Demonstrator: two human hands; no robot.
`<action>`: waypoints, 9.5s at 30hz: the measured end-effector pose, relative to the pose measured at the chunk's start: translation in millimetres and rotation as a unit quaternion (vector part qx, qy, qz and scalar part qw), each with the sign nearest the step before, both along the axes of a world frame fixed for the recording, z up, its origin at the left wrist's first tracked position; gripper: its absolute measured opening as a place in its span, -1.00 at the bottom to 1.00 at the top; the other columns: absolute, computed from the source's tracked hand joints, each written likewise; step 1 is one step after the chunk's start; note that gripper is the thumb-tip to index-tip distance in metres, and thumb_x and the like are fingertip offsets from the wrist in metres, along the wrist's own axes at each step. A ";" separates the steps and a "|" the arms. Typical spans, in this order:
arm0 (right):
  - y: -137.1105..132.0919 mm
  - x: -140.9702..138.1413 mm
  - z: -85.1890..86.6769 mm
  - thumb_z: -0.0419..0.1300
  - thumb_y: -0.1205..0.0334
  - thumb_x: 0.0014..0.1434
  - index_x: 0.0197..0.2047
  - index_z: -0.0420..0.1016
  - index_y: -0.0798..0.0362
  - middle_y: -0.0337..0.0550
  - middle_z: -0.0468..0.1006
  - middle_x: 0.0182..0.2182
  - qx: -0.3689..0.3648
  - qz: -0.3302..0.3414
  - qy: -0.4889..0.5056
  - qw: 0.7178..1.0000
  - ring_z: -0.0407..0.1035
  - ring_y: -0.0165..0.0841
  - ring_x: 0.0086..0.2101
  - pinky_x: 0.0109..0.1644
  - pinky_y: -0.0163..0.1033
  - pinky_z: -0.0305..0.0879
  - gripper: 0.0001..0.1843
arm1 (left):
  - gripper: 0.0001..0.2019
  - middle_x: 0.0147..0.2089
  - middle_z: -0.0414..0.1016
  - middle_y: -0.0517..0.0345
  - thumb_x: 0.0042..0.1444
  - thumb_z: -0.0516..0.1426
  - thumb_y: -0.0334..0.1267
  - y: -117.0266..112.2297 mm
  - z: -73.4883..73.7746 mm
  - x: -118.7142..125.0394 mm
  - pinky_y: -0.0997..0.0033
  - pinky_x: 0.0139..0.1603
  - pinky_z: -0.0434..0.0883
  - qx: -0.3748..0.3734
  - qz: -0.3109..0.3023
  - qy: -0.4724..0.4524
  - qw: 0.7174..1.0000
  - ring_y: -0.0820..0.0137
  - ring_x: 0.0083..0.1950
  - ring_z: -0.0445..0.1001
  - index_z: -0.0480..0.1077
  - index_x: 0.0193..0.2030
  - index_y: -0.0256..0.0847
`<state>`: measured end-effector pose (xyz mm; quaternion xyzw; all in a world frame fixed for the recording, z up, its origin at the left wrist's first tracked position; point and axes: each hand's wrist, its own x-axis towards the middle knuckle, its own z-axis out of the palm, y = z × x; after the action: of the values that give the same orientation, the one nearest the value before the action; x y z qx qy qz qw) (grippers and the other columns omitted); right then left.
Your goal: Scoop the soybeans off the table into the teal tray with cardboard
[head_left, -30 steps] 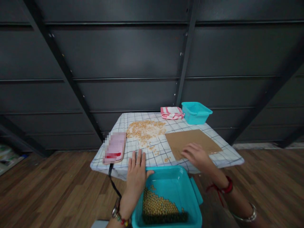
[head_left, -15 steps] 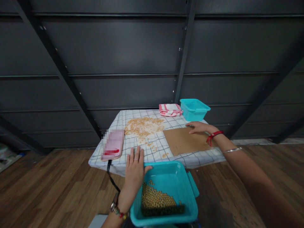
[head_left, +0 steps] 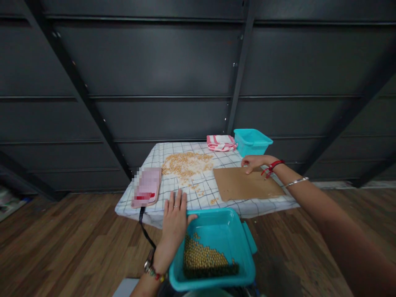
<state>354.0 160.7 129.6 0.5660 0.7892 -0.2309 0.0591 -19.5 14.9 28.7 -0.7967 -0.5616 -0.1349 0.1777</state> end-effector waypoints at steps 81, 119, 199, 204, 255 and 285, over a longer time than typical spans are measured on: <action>-138.9 -44.4 71.2 -0.07 0.38 0.10 -0.14 0.45 0.03 -0.16 0.57 -0.25 0.407 0.164 -0.019 0.898 0.46 -0.36 -0.31 -0.25 -0.29 0.37 -0.66 | -0.38 0.17 0.28 -0.10 0.07 -0.08 0.12 -0.1 -0.9 -1.2 0.03 0.08 0.27 0.067 0.005 -0.011 0.998 0.05 0.19 0.21 0.23 0.13 -0.31; -194.9 -68.0 77.7 -0.11 0.41 0.21 -0.23 0.43 0.09 -0.18 0.57 -0.43 0.447 0.263 0.020 0.855 0.45 -0.43 -0.47 -0.41 -0.39 0.34 -0.71 | -0.35 0.21 0.22 -0.13 0.06 -0.08 0.13 -1.5 -3.8 0.4 -0.02 0.11 0.23 0.043 0.008 -0.026 0.999 0.02 0.22 0.15 0.17 0.16 -0.32; -168.6 -53.8 55.9 -0.11 0.51 0.09 -0.19 0.46 0.04 -0.18 0.59 -0.34 0.539 0.216 0.002 0.814 0.48 -0.43 -0.35 -0.28 -0.36 0.42 -0.61 | -0.30 0.16 0.30 -0.10 -0.03 0.01 0.19 4.2 -1.8 -3.9 0.07 0.04 0.31 0.110 0.001 0.006 0.994 0.05 0.17 0.24 0.23 0.13 -0.30; -158.9 -57.0 44.1 -0.10 0.52 0.08 -0.19 0.46 0.06 -0.16 0.59 -0.32 0.553 0.197 -0.009 0.809 0.48 -0.42 -0.32 -0.24 -0.36 0.42 -0.61 | -0.30 0.18 0.28 -0.10 -0.02 0.01 0.18 5.6 -3.7 -4.8 0.06 0.03 0.31 0.125 -0.001 0.018 0.992 0.06 0.17 0.23 0.20 0.15 -0.29; -136.2 -64.4 35.2 -0.10 0.52 0.08 -0.18 0.47 0.10 -0.11 0.58 -0.32 0.593 0.175 -0.002 0.786 0.48 -0.37 -0.32 -0.22 -0.28 0.43 -0.62 | -0.34 0.20 0.25 -0.09 0.02 -0.04 0.15 7.8 -8.6 -9.7 0.03 0.09 0.24 0.096 -0.004 -0.017 0.995 0.08 0.21 0.17 0.15 0.18 -0.23; -27.1 -36.7 37.3 0.00 0.33 0.09 -0.21 0.49 0.15 -0.04 0.55 -0.22 0.229 0.030 0.019 0.973 0.40 -0.36 -0.32 -0.27 -0.32 0.27 -0.72 | -0.40 0.19 0.26 -0.09 0.10 -0.11 0.09 6.6 -11.7 2.0 0.02 0.11 0.21 0.109 0.000 -0.021 0.994 0.08 0.21 0.18 0.17 0.17 -0.26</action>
<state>317.3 133.6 167.0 0.5360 0.8388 -0.0529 -0.0803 -17.5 21.5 17.0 -0.7697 -0.5468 -0.2126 0.2518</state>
